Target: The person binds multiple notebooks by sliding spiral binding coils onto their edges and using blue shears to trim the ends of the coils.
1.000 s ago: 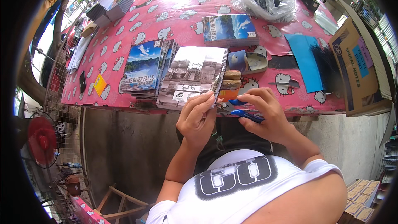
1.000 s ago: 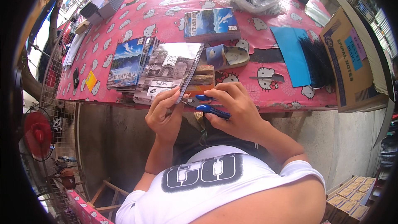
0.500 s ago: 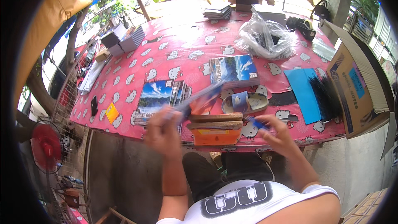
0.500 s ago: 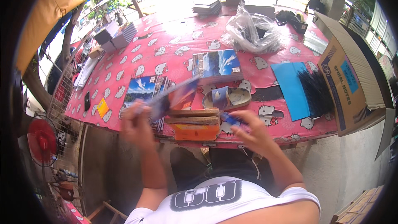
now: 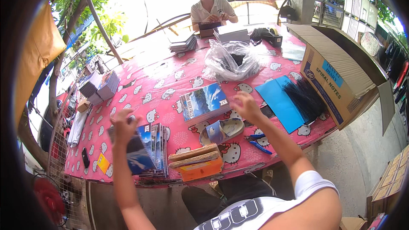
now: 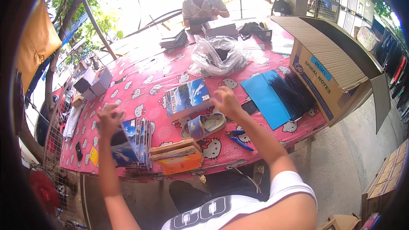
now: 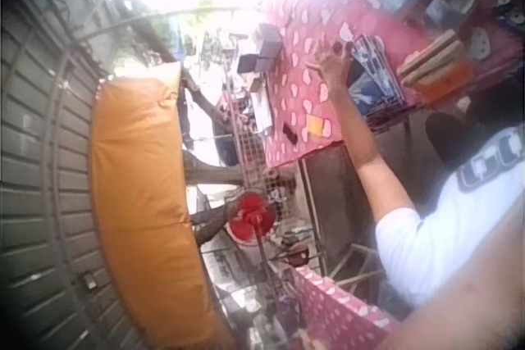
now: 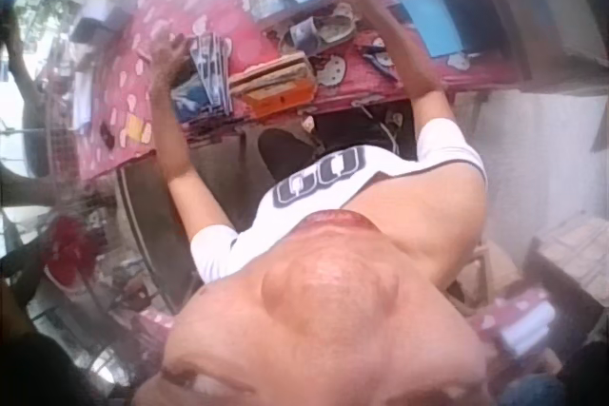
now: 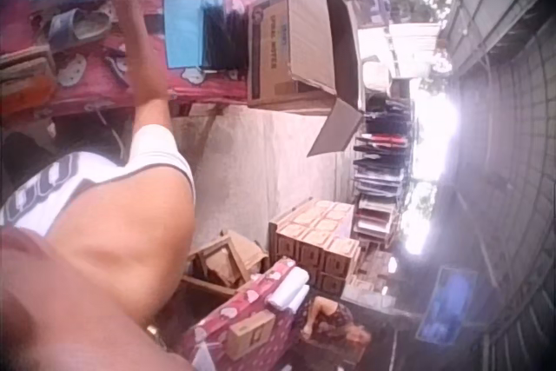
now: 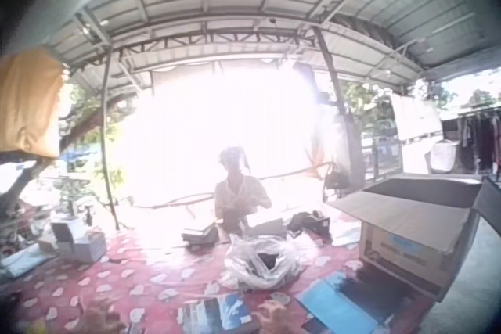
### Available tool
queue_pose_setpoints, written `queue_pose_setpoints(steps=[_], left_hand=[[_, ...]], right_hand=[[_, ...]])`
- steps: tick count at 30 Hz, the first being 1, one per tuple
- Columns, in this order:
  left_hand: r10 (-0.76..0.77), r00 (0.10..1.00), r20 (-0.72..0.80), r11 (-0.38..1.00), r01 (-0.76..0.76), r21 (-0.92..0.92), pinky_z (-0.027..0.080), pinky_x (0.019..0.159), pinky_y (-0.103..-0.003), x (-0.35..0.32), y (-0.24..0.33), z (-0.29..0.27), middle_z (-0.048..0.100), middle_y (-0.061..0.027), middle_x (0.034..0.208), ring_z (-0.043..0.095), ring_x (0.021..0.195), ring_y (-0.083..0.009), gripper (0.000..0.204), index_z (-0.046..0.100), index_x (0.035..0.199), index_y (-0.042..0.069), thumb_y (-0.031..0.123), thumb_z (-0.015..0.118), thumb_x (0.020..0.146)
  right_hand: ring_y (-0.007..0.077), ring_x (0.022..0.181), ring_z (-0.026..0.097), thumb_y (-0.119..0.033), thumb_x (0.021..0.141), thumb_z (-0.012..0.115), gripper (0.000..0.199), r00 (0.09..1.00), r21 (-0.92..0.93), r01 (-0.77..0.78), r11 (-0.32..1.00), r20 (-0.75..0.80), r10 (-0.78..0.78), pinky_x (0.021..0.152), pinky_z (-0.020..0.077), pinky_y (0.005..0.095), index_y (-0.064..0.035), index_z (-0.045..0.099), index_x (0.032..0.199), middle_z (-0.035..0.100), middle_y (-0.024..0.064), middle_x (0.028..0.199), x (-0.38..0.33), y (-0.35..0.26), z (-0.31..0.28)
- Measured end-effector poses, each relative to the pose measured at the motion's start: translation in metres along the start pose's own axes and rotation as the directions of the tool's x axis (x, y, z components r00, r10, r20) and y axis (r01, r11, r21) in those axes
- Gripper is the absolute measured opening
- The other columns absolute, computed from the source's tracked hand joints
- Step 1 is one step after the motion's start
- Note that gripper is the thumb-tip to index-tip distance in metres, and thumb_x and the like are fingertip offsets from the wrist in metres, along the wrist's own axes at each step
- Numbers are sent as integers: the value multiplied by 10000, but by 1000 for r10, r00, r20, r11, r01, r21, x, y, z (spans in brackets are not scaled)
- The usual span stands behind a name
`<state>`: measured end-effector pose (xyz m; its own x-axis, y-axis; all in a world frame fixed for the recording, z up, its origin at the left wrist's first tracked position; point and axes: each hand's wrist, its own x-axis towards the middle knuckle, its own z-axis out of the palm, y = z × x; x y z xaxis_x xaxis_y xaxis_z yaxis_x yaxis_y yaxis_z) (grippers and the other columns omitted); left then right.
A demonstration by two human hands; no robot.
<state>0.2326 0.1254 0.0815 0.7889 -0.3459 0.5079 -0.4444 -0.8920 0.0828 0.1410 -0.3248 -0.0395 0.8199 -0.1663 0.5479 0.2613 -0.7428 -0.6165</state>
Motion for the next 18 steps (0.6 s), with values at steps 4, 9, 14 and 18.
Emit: queue_pose_setpoints(steps=[4, 9, 14, 18], left_hand=[[-221, 837, 502, 972, 232, 41, -112, 1052, -655, -56, 5, 77, 126, -111, 1563, 63, 1447, -296, 866, 204, 1494, 185, 753, 283, 844], [-153, 826, 543, 977, 208, -41, -132, 1046, -646, -71, 1, 62, 116, -108, 1566, 53, 1447, -307, 836, 215, 1493, 203, 742, 276, 857], [-213, 925, 315, 853, 333, -402, -159, 1041, -626, -66, 22, 47, 119, -115, 1565, 21, 1450, -295, 826, 235, 1489, 207, 749, 212, 867], [-298, 954, -41, 689, 185, -701, 156, 1125, -494, -80, 62, 27, 297, -155, 1491, 253, 1389, -313, 736, 284, 1458, 99, 544, 500, 912]], right_hand=[[295, 907, 651, -285, 791, 732, 377, 850, 295, -522, 800, 99, 518, 771, 502, 362, 17, 652, 1003, 665, 179, 966, 54, 23, 45], [262, 839, 673, -270, 724, 794, 476, 874, 14, -484, 875, 51, 483, 732, 511, 343, 45, 612, 1032, 677, 187, 946, 50, 42, 91], [385, 990, 613, -189, 748, 754, 542, 861, -170, -487, 857, 69, 503, 868, 481, 428, 57, 453, 1125, 622, 260, 995, 68, 30, 62], [353, 832, 640, -63, 805, 668, 381, 976, -202, -208, 957, -102, 190, 748, 500, 449, 7, 386, 1051, 616, 190, 870, 37, -19, 30]])
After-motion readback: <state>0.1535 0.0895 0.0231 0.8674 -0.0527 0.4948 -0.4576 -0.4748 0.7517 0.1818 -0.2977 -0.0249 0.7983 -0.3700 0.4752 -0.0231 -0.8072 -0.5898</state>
